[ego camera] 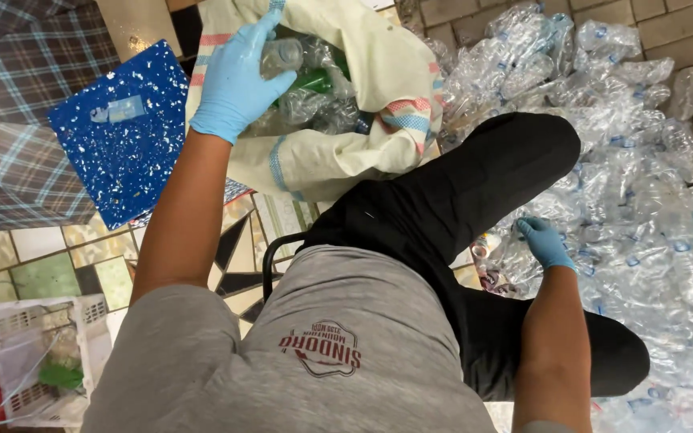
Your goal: Sorting and bagging plastic bottles from a pile into a large sack
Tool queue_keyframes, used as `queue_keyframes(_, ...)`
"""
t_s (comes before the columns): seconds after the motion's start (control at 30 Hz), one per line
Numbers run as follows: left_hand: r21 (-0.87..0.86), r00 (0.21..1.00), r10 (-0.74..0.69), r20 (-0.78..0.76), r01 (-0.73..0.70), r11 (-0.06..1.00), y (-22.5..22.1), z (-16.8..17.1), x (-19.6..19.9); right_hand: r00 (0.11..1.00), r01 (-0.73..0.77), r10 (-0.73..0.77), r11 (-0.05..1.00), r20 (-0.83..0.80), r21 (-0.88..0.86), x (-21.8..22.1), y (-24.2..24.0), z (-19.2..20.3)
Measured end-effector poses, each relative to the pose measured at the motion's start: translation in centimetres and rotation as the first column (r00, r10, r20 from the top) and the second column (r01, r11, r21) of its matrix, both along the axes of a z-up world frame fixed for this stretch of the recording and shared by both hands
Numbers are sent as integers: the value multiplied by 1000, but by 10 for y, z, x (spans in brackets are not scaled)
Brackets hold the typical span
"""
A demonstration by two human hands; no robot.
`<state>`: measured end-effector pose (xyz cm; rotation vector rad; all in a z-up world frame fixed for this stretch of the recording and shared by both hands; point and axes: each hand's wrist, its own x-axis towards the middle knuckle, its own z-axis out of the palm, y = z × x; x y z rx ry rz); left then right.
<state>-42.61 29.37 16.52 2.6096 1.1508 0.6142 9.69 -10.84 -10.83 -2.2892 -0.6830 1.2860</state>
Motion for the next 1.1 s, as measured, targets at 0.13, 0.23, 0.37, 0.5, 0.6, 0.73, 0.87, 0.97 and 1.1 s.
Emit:
queue_keyframes(0.13, 29, 992, -19, -128, 23, 999, 4, 11, 8, 993, -78, 80, 996, 83, -30, -2, -7, 7)
queue_keyframes(0.23, 37, 991, -114, -74, 117, 992, 3, 31, 28, 988, -48, 66, 990, 136, -133, -9, -12, 12)
queue_keyframes(0.37, 55, 969, -242, -40, 244, 968, 10, 36, 74, 990, -21, 32, 996, 138, -81, -21, -31, 2)
queue_keyframes(0.5, 63, 924, -377, -58, 380, 923, 21, 25, 130, 976, 43, -28, 997, 215, -67, -30, -37, 3)
queue_keyframes(0.6, 157, 810, -585, 46, 572, 805, 10, 15, 197, 950, 177, -189, 982, 247, 70, -31, -53, -37)
queue_keyframes(0.73, 193, 636, -760, 131, 736, 649, -26, -20, 303, 936, 249, -243, 968, 255, 7, -56, -61, -14)
queue_keyframes(0.87, -4, 495, -830, 257, 859, 511, -88, -38, 394, 939, 260, -238, 964, 249, -60, -71, -72, -19)
queue_keyframes(0.97, -189, 428, -878, 215, 900, 393, -145, -25, 447, 946, 311, -291, 940, 145, -140, -71, -75, 0)
queue_keyframes(1.1, -249, 269, -929, 253, 946, 206, -195, -59, 504, 902, 402, -429, 875, -48, -268, -84, -81, 23)
